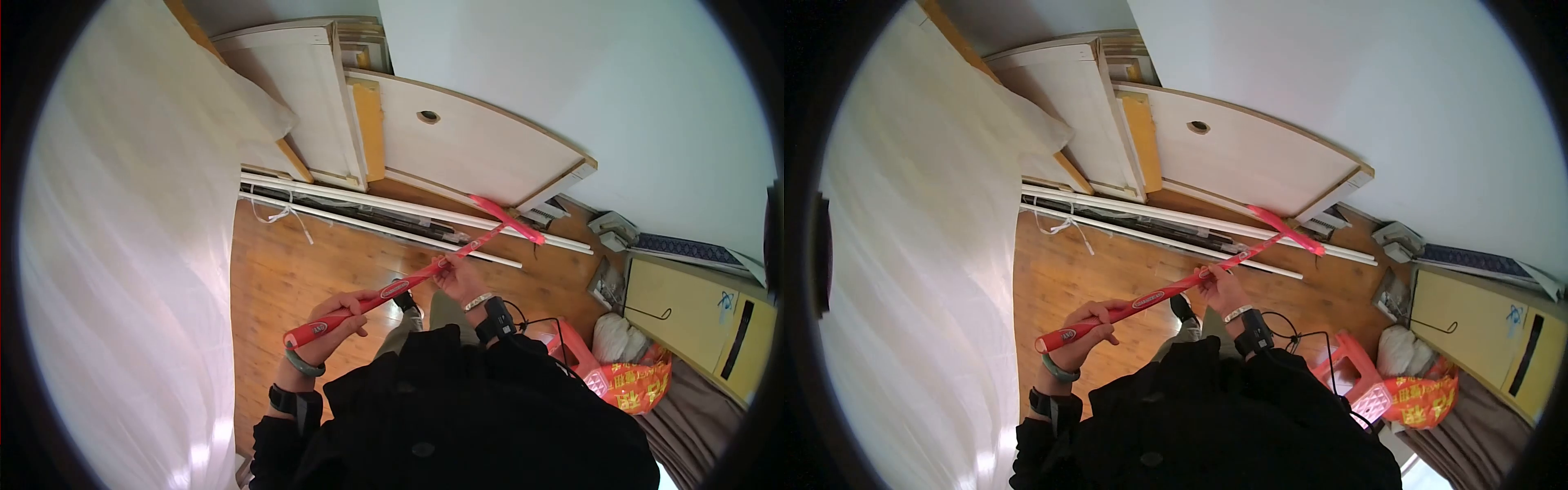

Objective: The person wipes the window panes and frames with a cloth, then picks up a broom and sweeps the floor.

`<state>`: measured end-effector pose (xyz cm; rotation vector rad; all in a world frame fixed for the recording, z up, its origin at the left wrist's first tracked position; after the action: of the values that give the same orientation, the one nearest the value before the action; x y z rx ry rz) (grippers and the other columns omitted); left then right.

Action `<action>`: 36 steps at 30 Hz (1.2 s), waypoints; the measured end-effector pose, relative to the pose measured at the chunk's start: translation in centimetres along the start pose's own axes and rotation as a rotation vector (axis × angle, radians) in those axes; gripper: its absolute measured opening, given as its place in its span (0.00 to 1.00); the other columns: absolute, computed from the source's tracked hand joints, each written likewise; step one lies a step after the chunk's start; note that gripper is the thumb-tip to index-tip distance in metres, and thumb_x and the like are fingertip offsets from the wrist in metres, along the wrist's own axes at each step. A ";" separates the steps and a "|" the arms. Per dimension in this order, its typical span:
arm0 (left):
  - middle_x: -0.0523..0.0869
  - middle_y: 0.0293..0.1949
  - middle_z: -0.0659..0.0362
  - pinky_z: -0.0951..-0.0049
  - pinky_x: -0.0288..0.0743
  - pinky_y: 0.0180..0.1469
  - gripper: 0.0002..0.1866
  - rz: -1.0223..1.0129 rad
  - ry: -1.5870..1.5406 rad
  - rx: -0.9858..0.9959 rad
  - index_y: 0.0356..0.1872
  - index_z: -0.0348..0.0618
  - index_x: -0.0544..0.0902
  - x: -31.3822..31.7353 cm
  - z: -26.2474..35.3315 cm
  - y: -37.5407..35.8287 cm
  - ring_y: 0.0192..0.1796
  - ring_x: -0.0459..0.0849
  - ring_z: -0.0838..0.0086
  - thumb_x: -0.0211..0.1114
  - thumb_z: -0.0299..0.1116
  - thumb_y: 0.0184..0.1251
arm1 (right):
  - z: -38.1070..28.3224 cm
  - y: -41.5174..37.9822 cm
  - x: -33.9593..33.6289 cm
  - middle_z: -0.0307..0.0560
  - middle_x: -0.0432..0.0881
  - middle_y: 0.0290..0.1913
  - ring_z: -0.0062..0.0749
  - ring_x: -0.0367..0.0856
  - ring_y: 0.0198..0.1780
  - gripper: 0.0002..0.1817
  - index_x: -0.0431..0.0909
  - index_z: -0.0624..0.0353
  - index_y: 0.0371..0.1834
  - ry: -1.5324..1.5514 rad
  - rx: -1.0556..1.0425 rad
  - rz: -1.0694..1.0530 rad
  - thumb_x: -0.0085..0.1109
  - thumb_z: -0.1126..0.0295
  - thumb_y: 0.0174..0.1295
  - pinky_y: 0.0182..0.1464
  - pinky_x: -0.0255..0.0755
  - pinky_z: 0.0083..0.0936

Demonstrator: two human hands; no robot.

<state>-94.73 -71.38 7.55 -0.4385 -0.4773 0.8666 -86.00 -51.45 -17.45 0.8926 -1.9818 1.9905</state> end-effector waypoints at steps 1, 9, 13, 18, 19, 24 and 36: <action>0.75 0.54 0.46 0.75 0.79 0.41 0.04 -0.007 -0.001 -0.001 0.33 0.42 0.74 0.2 -0.1 0.0 0.53 0.76 0.65 0.59 0.21 0.58 | 0.0 -0.3 -0.2 0.45 0.79 0.32 0.34 0.79 0.43 0.10 0.74 0.60 0.26 0.005 0.000 0.024 0.48 0.70 0.63 0.43 0.72 0.29; 0.74 0.55 0.44 0.74 0.80 0.42 0.04 0.035 -0.045 -0.007 0.33 0.43 0.74 -1.9 -1.6 -1.6 0.57 0.75 0.60 0.59 0.23 0.57 | 1.6 -1.5 -0.5 0.46 0.79 0.33 0.36 0.80 0.42 0.08 0.73 0.61 0.32 0.018 -0.054 0.049 0.46 0.69 0.65 0.41 0.74 0.30; 0.74 0.55 0.43 0.73 0.80 0.42 0.05 0.019 -0.057 0.019 0.33 0.44 0.74 -2.3 -2.4 -2.4 0.58 0.74 0.59 0.59 0.22 0.57 | 2.2 -2.2 -0.9 0.46 0.79 0.32 0.36 0.79 0.42 0.08 0.72 0.61 0.32 -0.022 -0.007 0.077 0.46 0.70 0.65 0.42 0.74 0.31; 0.74 0.54 0.42 0.73 0.79 0.41 0.05 0.135 -0.131 0.072 0.34 0.44 0.74 -2.6 -2.2 -3.8 0.58 0.74 0.58 0.57 0.22 0.58 | 3.6 -0.8 -0.1 0.47 0.79 0.31 0.34 0.79 0.37 0.08 0.73 0.61 0.29 -0.017 0.024 0.067 0.47 0.70 0.63 0.40 0.74 0.30; 0.74 0.54 0.42 0.73 0.79 0.41 0.05 0.137 -0.130 0.073 0.34 0.44 0.74 -2.5 -2.0 -4.2 0.58 0.74 0.58 0.57 0.22 0.58 | 4.0 -0.2 0.7 0.46 0.78 0.30 0.35 0.79 0.38 0.08 0.73 0.61 0.28 -0.053 0.037 0.029 0.47 0.70 0.63 0.40 0.74 0.31; 0.74 0.54 0.42 0.73 0.79 0.42 0.04 0.305 0.064 0.134 0.32 0.43 0.73 -2.2 1.2 -7.4 0.58 0.73 0.58 0.58 0.22 0.58 | 8.0 3.2 5.9 0.44 0.76 0.27 0.34 0.78 0.37 0.09 0.71 0.60 0.25 -0.101 0.172 -0.080 0.48 0.71 0.63 0.41 0.75 0.33; 0.73 0.55 0.44 0.73 0.78 0.44 0.08 0.316 0.098 0.138 0.32 0.41 0.73 0.3 1.8 -9.4 0.58 0.73 0.61 0.63 0.21 0.55 | 7.7 0.8 6.9 0.43 0.77 0.28 0.32 0.79 0.36 0.04 0.72 0.59 0.29 -0.046 0.138 -0.184 0.53 0.72 0.60 0.41 0.75 0.26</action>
<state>-89.80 -76.22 14.24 -0.4336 -0.2582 1.1698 -89.83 -60.75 -14.99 1.1174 -1.7303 2.0372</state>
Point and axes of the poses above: each hand's wrist, its own y-axis towards the middle knuckle, its own x-axis out of the palm, z = x × y, the point moved 6 cm from there along y, towards the middle knuckle
